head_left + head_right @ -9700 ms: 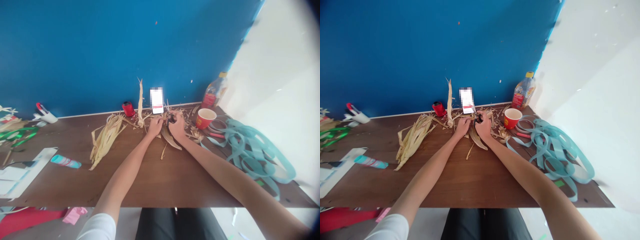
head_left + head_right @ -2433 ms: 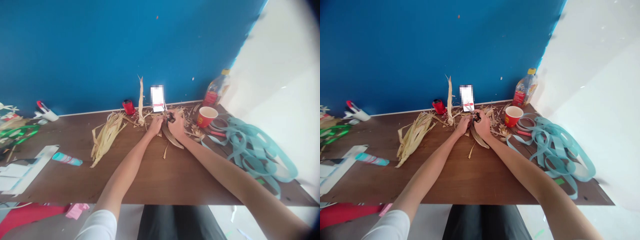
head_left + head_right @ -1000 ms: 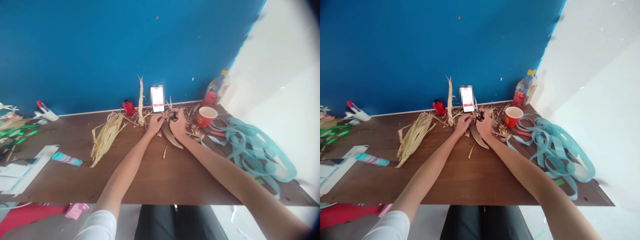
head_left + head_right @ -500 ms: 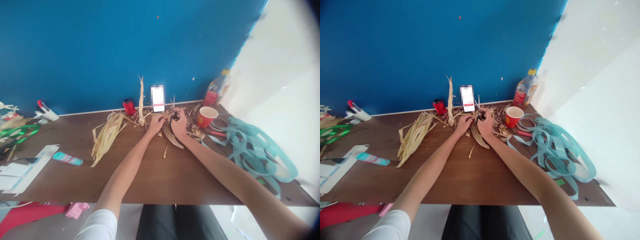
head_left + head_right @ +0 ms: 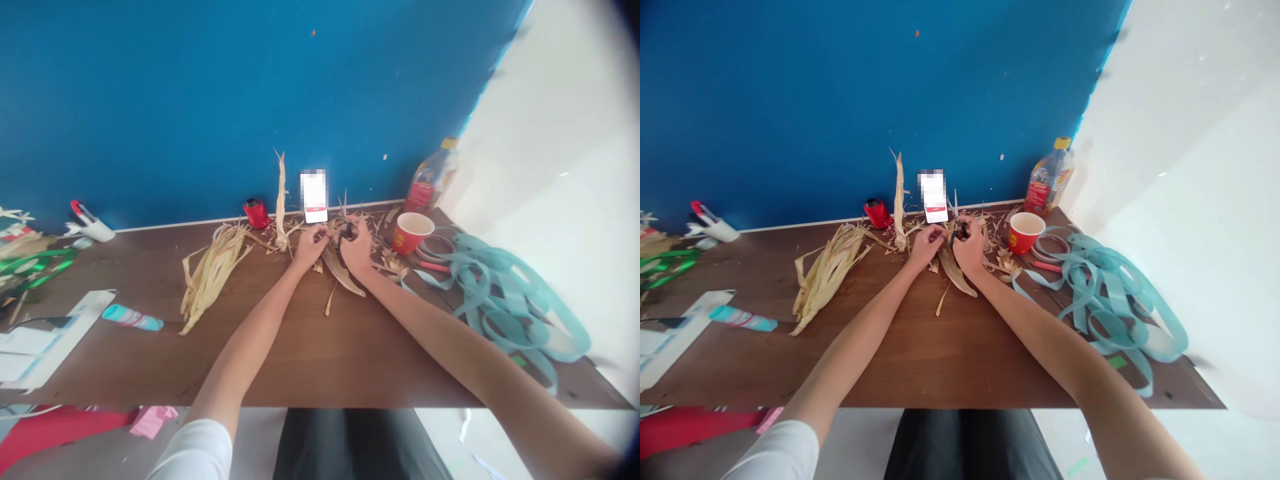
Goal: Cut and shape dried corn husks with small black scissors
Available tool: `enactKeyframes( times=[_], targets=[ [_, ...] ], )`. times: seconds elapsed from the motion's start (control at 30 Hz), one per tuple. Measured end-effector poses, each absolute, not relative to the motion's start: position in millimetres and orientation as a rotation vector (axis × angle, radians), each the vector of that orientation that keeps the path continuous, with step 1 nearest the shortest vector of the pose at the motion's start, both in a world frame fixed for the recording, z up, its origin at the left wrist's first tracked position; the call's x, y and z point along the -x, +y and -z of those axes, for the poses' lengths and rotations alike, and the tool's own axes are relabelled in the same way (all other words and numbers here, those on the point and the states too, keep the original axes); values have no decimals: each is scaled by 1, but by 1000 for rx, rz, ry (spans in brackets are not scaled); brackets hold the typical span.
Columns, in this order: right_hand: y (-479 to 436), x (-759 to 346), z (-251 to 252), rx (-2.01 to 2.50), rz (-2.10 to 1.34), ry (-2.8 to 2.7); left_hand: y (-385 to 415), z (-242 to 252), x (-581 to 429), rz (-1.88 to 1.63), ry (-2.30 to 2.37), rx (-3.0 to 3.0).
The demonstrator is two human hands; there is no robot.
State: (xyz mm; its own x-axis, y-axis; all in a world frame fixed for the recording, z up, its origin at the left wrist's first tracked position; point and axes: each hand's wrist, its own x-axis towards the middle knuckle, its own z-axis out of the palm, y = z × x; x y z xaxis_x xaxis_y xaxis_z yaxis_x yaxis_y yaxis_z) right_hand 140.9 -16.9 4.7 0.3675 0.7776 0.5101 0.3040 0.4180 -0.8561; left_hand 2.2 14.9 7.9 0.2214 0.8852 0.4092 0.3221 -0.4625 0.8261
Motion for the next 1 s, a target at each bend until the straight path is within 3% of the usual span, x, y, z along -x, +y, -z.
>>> enactKeyframes(
  times=[1.0],
  targets=[
    [-15, -141, -4, 1121, -443, -1251, 17, -8, -1, -1141, 1026, -1754]
  ],
)
